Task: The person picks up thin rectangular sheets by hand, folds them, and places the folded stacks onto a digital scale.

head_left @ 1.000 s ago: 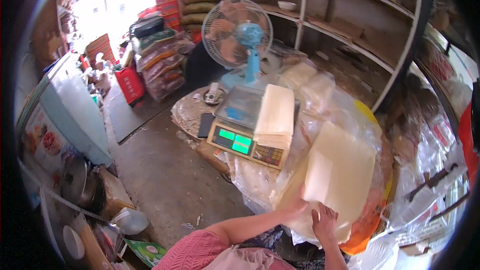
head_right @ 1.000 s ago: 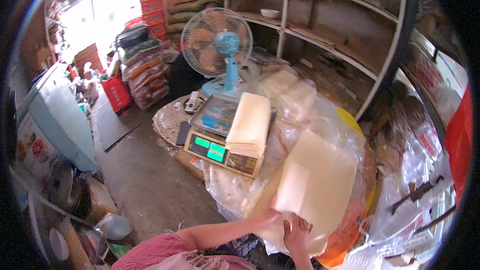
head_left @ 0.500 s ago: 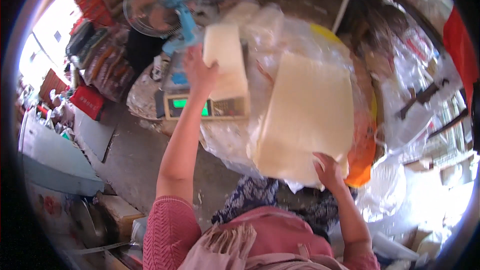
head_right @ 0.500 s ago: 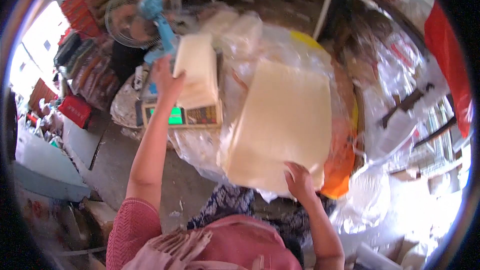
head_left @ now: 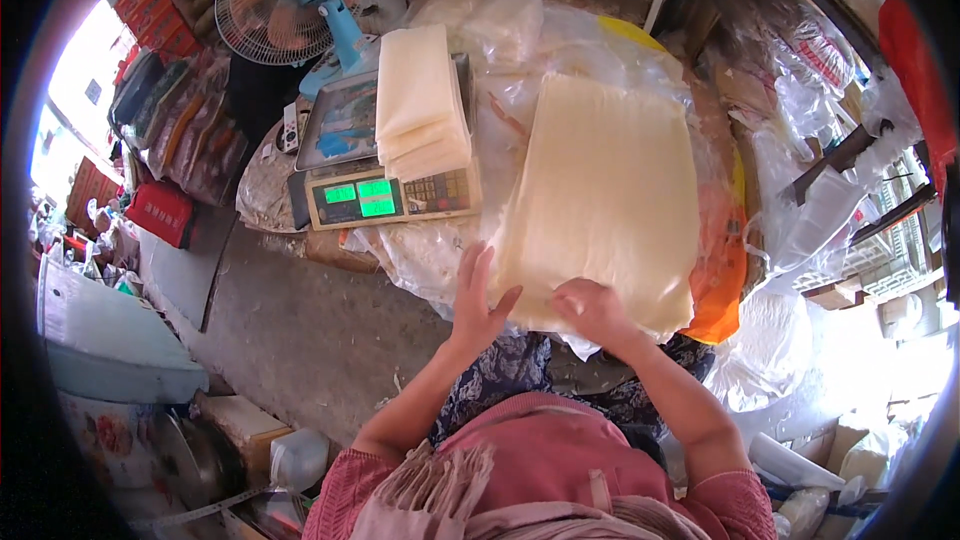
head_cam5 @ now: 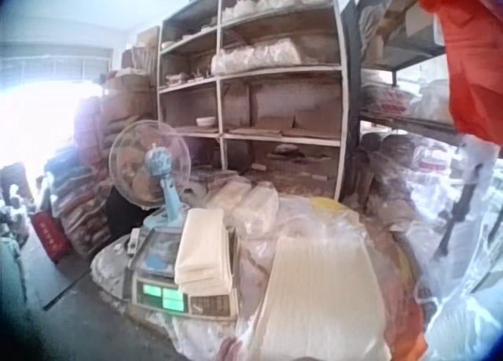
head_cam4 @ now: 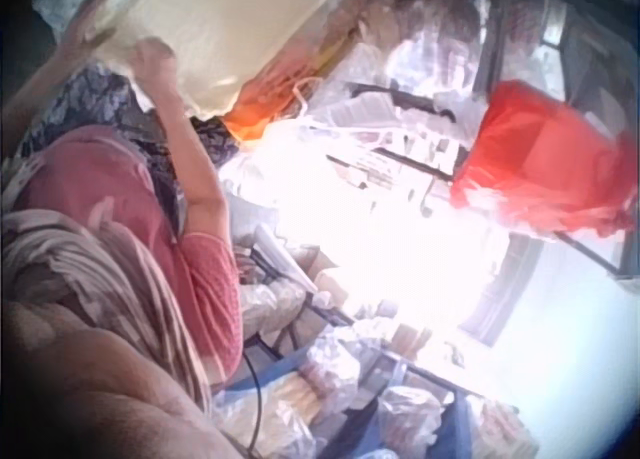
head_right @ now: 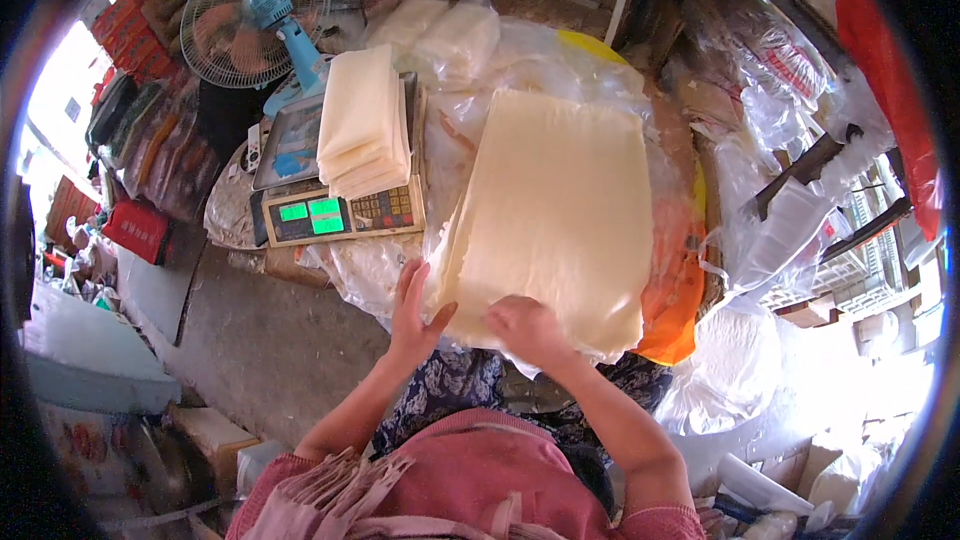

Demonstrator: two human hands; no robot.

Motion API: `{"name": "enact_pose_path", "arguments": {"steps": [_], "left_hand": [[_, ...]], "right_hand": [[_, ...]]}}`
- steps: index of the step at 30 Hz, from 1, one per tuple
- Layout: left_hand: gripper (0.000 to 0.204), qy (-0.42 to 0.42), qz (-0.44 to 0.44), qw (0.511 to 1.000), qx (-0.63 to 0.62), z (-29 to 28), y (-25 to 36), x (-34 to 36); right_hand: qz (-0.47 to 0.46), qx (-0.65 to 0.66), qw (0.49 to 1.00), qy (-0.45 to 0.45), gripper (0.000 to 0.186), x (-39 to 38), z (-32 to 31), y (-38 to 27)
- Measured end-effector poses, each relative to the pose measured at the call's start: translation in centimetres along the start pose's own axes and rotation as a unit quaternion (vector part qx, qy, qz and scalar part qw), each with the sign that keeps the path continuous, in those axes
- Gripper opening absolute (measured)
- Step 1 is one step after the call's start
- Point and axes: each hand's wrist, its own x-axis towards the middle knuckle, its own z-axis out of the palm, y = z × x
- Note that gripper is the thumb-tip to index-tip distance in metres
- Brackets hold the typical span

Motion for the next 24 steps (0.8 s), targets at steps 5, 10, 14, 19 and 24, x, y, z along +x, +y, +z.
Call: {"name": "enact_pose_path", "arguments": {"steps": [5, 10, 14, 19, 24], "left_hand": [[0.037, -0.102, 0.172, 0.973, 0.113, 0.7, 0.6, 0.6], [0.048, -0.28, 0.149, 0.942, 0.105, 4.8, 1.8, 0.5], [0.051, -0.283, 0.16, 0.934, 0.149, 4.8, 0.9, -0.9], [0.058, -0.284, 0.174, 0.929, 0.163, 5.1, 0.2, -1.0], [0.063, -0.244, -0.002, 0.97, -0.002, 5.7, -0.6, 0.8]], "right_hand": [[0.204, 0.266, 0.928, 0.16, 0.022, 0.1, -3.1, 3.3], [0.036, -0.15, 0.983, 0.1, 0.034, -2.9, 0.5, 6.4], [0.225, -0.058, 0.942, 0.242, 0.02, 1.4, -13.1, 2.0], [-0.122, -0.245, 0.891, 0.362, 0.029, 0.3, -18.5, -7.9], [-0.169, -0.253, 0.933, 0.192, 0.036, -2.1, -11.8, -6.4]]}}
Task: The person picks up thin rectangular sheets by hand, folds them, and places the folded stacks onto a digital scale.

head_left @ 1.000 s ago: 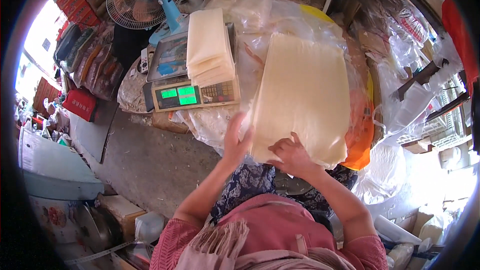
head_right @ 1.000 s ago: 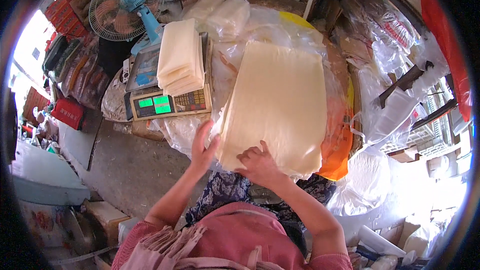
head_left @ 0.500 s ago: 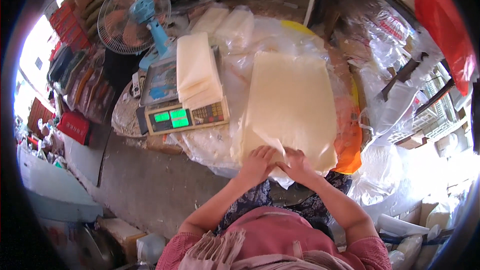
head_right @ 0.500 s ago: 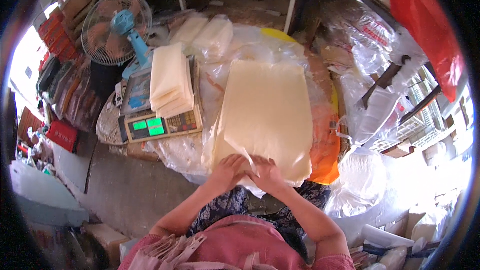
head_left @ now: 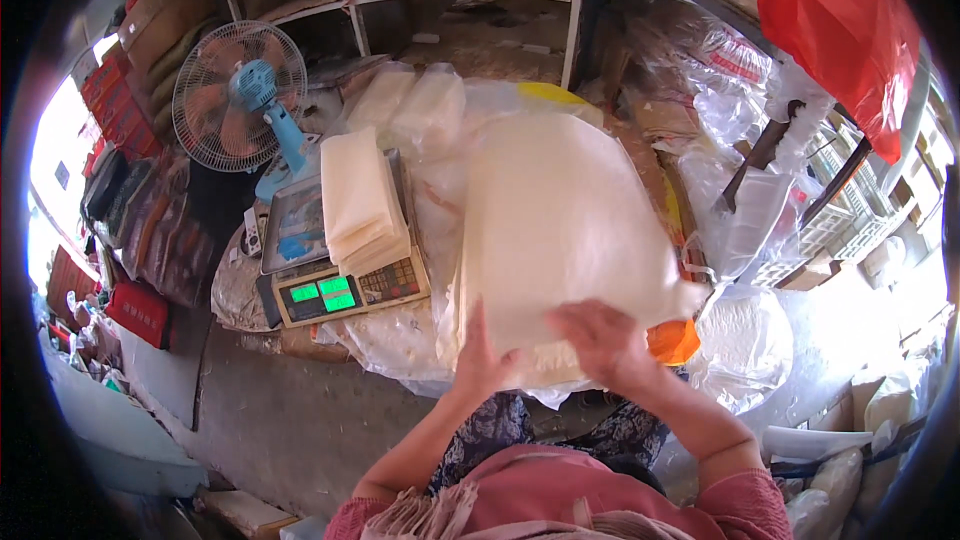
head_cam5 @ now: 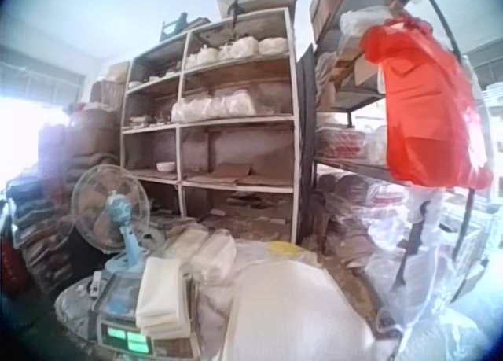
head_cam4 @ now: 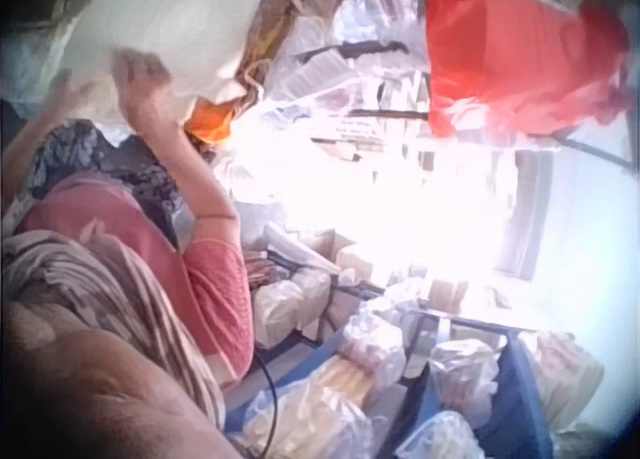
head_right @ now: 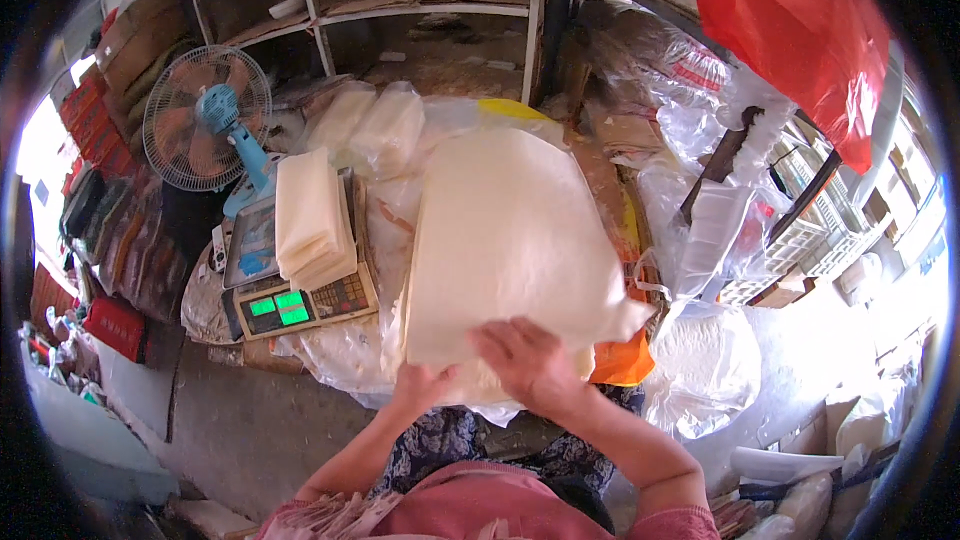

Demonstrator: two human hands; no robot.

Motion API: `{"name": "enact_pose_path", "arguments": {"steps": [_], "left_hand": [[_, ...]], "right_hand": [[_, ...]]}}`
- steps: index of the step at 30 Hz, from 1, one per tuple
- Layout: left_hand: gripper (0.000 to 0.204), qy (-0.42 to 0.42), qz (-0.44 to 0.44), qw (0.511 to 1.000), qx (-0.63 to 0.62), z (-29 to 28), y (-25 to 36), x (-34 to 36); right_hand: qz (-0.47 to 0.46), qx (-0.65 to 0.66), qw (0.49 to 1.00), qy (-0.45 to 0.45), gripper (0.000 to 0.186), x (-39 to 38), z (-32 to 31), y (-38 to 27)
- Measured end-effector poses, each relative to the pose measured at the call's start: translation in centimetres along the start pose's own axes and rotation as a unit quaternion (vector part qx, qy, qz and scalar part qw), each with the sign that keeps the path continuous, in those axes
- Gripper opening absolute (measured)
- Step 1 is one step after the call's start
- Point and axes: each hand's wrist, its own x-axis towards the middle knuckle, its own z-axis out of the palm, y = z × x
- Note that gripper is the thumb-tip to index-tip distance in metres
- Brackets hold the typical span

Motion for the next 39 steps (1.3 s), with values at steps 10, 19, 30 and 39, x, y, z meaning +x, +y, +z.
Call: {"name": "enact_pose_path", "arguments": {"steps": [10, 19, 30, 39], "left_hand": [[0.018, -0.024, 0.006, 1.0, 0.018, -5.6, 0.4, 0.8], [0.024, 0.065, -0.226, 0.97, -0.062, -8.6, 4.3, 7.0], [0.077, -0.053, 0.052, 0.94, 0.332, 0.1, -1.7, 6.8], [0.046, -0.099, 0.072, 0.911, 0.394, -4.2, -2.9, 7.8]], "right_hand": [[0.266, 0.102, 0.902, -0.325, 0.02, -10.6, 0.8, 5.2], [0.452, 0.478, 0.752, 0.041, 0.022, -8.5, 3.2, 16.2], [0.414, -0.01, 0.91, 0.003, 0.045, -3.4, 13.9, 18.9], [0.273, -0.072, 0.941, -0.185, 0.048, -5.2, 15.1, 11.4]]}}
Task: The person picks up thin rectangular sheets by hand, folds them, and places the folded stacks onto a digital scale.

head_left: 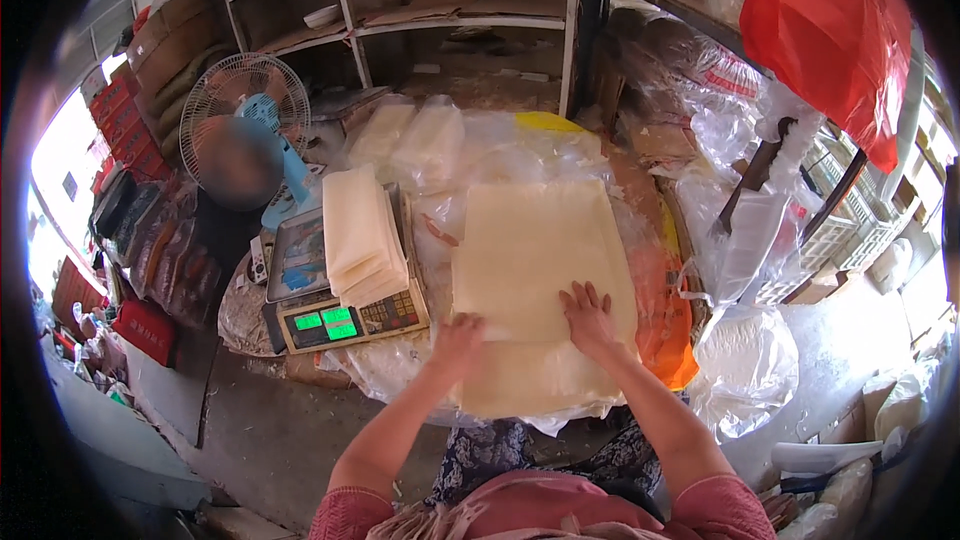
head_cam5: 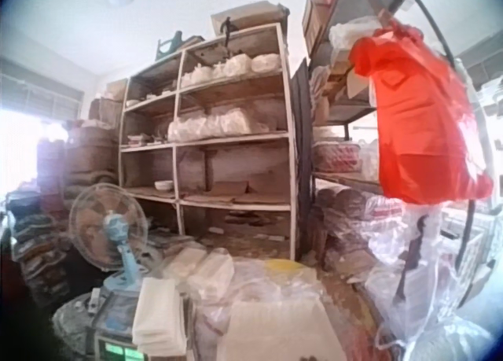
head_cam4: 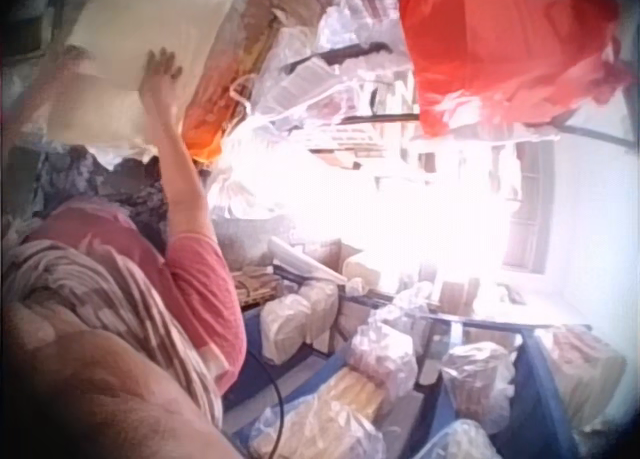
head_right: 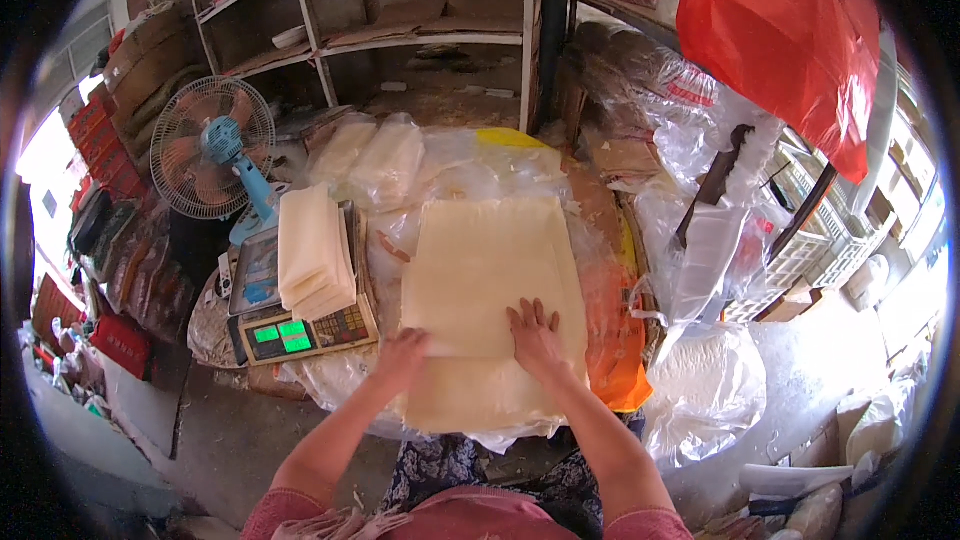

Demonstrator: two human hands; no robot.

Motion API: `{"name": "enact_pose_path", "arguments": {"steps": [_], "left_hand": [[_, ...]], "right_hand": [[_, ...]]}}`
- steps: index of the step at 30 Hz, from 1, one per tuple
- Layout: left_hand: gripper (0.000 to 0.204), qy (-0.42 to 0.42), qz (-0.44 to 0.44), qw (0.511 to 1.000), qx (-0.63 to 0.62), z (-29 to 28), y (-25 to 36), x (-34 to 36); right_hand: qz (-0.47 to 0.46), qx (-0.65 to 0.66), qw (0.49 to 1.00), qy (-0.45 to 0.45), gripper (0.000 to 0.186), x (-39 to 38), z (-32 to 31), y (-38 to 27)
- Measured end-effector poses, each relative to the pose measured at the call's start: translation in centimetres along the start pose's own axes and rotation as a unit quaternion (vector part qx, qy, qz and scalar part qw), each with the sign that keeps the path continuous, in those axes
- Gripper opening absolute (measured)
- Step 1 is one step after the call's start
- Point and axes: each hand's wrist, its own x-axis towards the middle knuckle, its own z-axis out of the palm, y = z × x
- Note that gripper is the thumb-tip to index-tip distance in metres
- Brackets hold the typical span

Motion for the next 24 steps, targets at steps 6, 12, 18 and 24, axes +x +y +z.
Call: {"name": "enact_pose_path", "arguments": {"steps": [6, 12, 18, 24], "left_hand": [[0.024, 0.154, 0.123, 0.973, -0.118, -7.0, 3.1, -1.3], [0.074, 0.393, -0.159, 0.733, -0.532, -1.7, -0.5, -3.3], [0.066, 0.01, 0.197, 0.894, -0.402, -0.4, -1.9, -6.4], [0.074, 0.057, -0.23, 0.938, -0.253, -2.3, 3.0, -4.1]], "right_hand": [[-0.169, 0.205, 0.964, -0.009, 0.046, -0.6, -7.3, -7.5], [-0.309, 0.222, 0.907, 0.182, 0.057, -4.3, -12.2, -6.4], [0.118, 0.508, 0.833, -0.185, 0.035, -9.2, -4.7, 1.0], [0.133, 0.321, 0.934, -0.089, 0.057, -5.5, -0.8, 2.1]]}}
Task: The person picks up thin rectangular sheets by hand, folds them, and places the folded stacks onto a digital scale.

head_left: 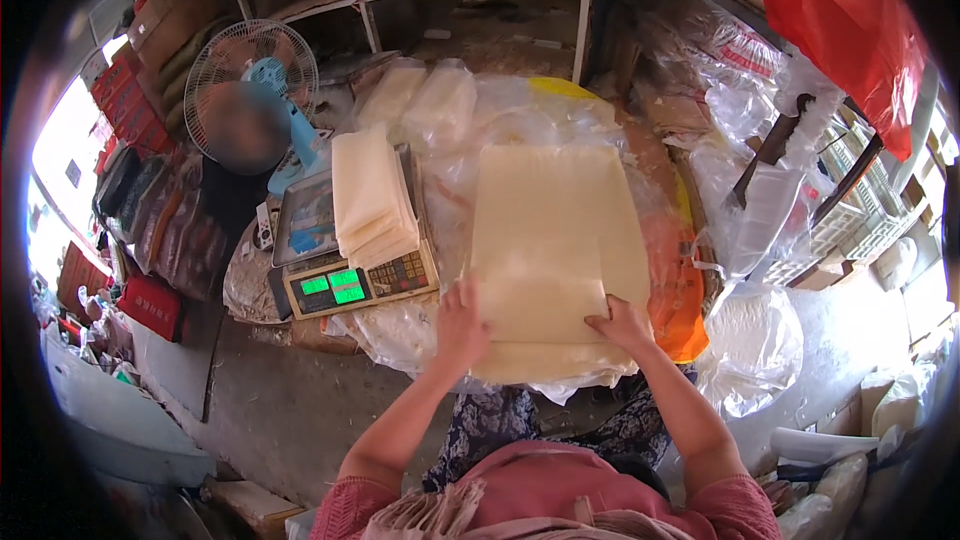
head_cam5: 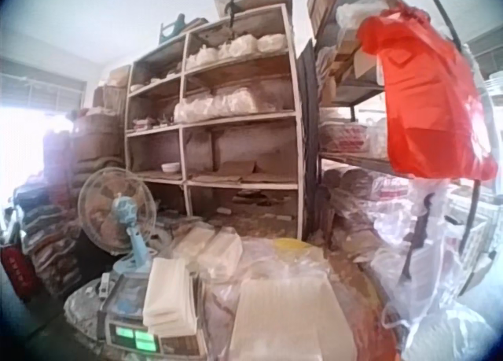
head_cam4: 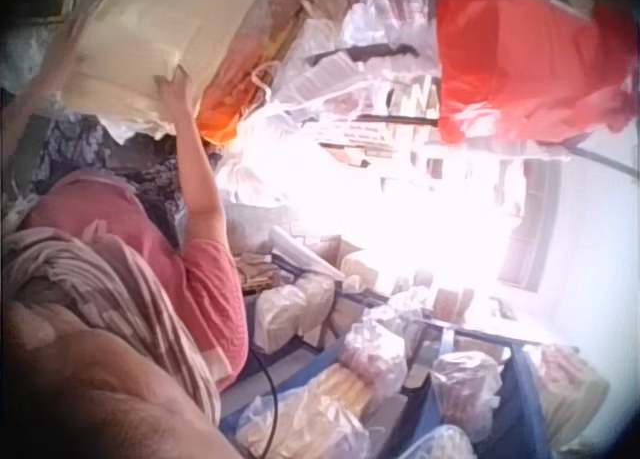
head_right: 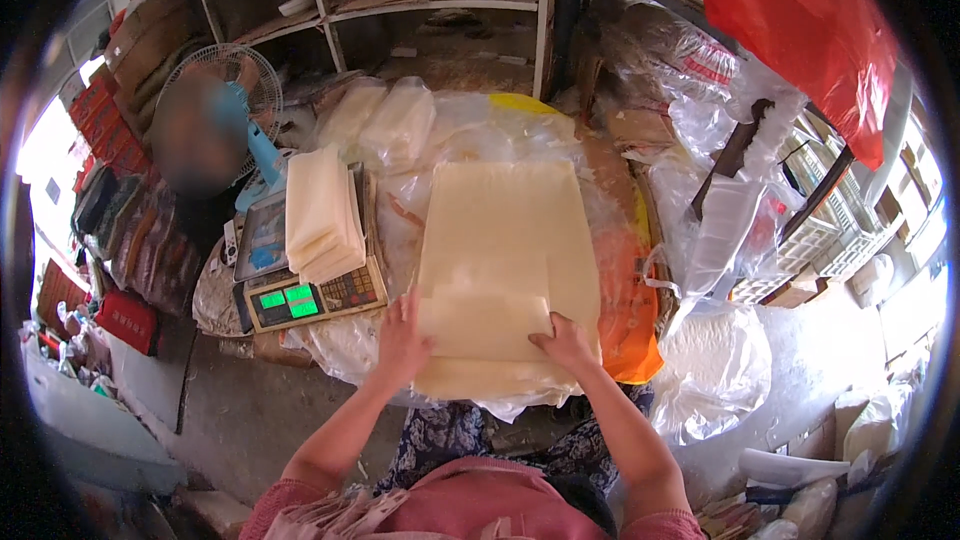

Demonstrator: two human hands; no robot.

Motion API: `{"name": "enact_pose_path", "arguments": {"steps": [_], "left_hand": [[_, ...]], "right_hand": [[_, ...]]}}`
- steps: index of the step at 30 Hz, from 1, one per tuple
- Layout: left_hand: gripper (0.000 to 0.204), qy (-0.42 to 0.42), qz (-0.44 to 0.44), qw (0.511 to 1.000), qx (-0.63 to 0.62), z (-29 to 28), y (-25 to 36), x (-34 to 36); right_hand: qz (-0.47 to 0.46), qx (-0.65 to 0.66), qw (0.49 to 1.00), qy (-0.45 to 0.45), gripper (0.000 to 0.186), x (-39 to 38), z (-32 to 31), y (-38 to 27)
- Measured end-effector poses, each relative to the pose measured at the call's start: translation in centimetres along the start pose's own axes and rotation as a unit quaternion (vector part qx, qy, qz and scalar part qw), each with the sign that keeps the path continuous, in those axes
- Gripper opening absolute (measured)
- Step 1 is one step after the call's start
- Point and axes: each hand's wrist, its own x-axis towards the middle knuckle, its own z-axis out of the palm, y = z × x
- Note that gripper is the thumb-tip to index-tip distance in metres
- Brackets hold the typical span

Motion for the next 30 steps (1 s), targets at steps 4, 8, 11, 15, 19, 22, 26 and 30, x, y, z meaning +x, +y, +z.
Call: {"name": "enact_pose_path", "arguments": {"steps": [4, 8, 11, 15, 19, 22, 26, 30], "left_hand": [[0.081, -0.088, 0.213, 0.955, 0.188, 1.6, 0.6, -0.9], [0.065, -0.088, 0.288, 0.927, 0.226, 1.7, -2.4, 1.1], [0.051, -0.13, 0.228, 0.957, 0.122, -1.7, -1.8, 2.6], [0.047, -0.107, 0.032, 0.971, -0.209, -1.5, -2.7, 3.5], [0.055, 0.066, 0.081, 0.991, -0.084, 2.9, -0.3, 6.4], [0.057, 0.11, 0.189, 0.972, 0.087, 6.0, -0.8, 6.9], [0.054, 0.093, 0.208, 0.958, 0.173, 7.3, -1.3, 7.2], [0.048, 0.093, 0.209, 0.95, 0.21, 6.2, 0.5, 7.6]], "right_hand": [[-0.005, -0.096, 0.993, 0.067, 0.082, -0.5, -0.3, -4.0], [-0.198, -0.265, 0.944, -0.003, 0.092, -1.9, -2.4, -6.4], [-0.237, -0.286, 0.924, -0.089, 0.08, -2.1, -4.0, -2.6], [-0.071, 0.119, 0.988, -0.071, 0.049, -1.8, -4.6, -1.2], [0.065, -0.084, 0.992, 0.067, 0.038, 1.8, -3.0, -1.9], [0.084, -0.188, 0.976, 0.07, 0.041, 3.1, -2.2, -4.3], [-0.181, -0.3, 0.914, 0.206, 0.053, 2.7, 0.1, -4.5], [-0.15, -0.343, 0.914, 0.153, 0.063, 3.6, 2.2, -1.6]]}}
